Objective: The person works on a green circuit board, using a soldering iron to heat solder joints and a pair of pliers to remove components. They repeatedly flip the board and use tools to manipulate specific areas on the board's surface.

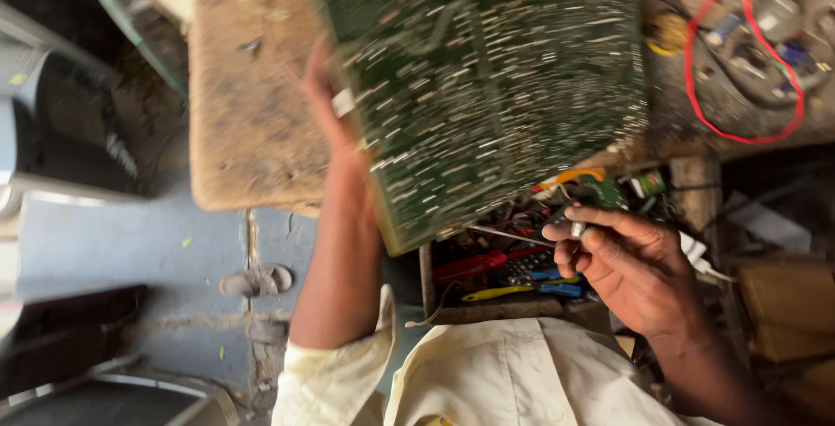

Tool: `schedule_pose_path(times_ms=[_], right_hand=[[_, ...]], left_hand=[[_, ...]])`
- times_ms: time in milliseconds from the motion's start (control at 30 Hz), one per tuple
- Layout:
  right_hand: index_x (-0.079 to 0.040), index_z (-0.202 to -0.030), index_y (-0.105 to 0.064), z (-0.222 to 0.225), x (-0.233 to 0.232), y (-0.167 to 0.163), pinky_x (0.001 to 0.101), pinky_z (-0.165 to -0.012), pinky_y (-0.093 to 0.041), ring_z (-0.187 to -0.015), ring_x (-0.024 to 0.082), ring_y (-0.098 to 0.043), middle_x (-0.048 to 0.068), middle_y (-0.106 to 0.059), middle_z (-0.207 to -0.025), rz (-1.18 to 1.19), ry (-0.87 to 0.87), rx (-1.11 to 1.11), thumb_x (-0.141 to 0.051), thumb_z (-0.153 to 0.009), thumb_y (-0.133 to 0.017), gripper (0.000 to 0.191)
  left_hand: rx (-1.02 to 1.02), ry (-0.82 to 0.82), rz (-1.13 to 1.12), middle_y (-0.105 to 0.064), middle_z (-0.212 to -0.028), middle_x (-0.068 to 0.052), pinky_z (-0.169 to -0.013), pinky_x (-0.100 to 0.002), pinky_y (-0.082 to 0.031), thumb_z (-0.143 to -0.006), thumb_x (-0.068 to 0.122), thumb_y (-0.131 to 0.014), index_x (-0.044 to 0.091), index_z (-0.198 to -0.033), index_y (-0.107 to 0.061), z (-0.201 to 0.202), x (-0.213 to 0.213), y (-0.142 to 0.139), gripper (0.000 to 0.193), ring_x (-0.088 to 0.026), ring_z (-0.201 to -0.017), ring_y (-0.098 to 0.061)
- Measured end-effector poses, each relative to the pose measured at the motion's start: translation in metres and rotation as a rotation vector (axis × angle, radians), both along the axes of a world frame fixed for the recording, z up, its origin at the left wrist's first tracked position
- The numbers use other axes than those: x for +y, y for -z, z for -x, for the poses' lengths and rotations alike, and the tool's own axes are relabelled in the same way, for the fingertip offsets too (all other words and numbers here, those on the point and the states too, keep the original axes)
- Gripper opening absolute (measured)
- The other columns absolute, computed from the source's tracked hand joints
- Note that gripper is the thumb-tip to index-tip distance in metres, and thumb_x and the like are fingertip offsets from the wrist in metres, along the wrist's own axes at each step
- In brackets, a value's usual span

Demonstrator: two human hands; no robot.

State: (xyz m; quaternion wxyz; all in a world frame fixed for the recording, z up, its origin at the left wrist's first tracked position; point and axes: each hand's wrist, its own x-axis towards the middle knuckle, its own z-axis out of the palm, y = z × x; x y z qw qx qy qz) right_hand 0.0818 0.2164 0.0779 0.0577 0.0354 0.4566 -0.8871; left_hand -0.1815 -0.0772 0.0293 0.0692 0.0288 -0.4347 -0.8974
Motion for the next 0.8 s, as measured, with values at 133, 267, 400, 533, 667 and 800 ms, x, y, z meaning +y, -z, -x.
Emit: schedule_pose_path(times_ms=[133,267,400,533,667,800], right_hand=[[0.008,-0.133,-0.061,-0.008,0.014,0.0,0.0432,-0.079,-0.055,-0.094,0.031,-0.069,0.031,-0.07,-0.124,0.049,0.063,-0.026,0.0,-0.104,-0.052,0.031],[0.006,-0.131,-0.063,-0.004,0.019,0.007,0.0428,-0.08,-0.054,-0.096,0.031,-0.069,0.029,-0.071,-0.124,0.12,0.067,0.036,0.002,-0.107,-0.055,0.025],[0.005,-0.128,-0.065,0.001,0.023,0.011,0.0423,-0.079,-0.054,-0.095,0.03,-0.069,0.027,-0.072,-0.121,0.138,0.073,0.052,0.003,-0.105,-0.057,0.024],[0.004,-0.127,-0.066,0.001,0.024,0.012,0.0413,-0.08,-0.054,-0.094,0.031,-0.069,0.025,-0.073,-0.117,0.171,0.072,0.007,0.001,-0.106,-0.057,0.023],[0.004,-0.126,-0.066,0.002,0.022,0.012,0.0419,-0.081,-0.054,-0.094,0.029,-0.069,0.024,-0.073,-0.117,0.165,0.092,-0.027,0.0,-0.106,-0.057,0.022],[0.004,-0.126,-0.066,0.004,0.022,0.011,0.0425,-0.083,-0.054,-0.097,0.028,-0.068,0.024,-0.073,-0.118,0.201,0.109,-0.036,0.0,-0.105,-0.057,0.023]], left_hand=[[0.062,-0.007,0.18,-0.061,-0.148,-0.019,-0.108,-0.042,-0.05,-0.107,0.063,-0.042,0.011,-0.141,-0.056,0.001,-0.014,0.032,0.064,-0.027,-0.136,-0.059],[-0.062,0.168,0.057,-0.061,-0.147,-0.019,-0.108,-0.043,-0.05,-0.107,0.063,-0.042,0.011,-0.141,-0.056,-0.01,-0.009,0.04,0.064,-0.027,-0.135,-0.059],[-0.1,0.226,0.02,-0.061,-0.147,-0.019,-0.107,-0.043,-0.05,-0.107,0.062,-0.042,0.011,-0.142,-0.056,-0.018,-0.006,0.037,0.063,-0.027,-0.134,-0.059],[-0.117,0.24,0.006,-0.061,-0.146,-0.019,-0.107,-0.043,-0.05,-0.107,0.062,-0.043,0.011,-0.142,-0.056,-0.022,-0.008,0.04,0.063,-0.027,-0.133,-0.059],[-0.128,0.251,0.002,-0.061,-0.146,-0.018,-0.106,-0.044,-0.05,-0.107,0.061,-0.043,0.011,-0.142,-0.056,-0.025,-0.01,0.05,0.063,-0.028,-0.133,-0.06],[-0.132,0.253,0.004,-0.061,-0.145,-0.018,-0.106,-0.044,-0.05,-0.107,0.06,-0.044,0.011,-0.143,-0.055,-0.026,-0.013,0.057,0.062,-0.028,-0.132,-0.06]])
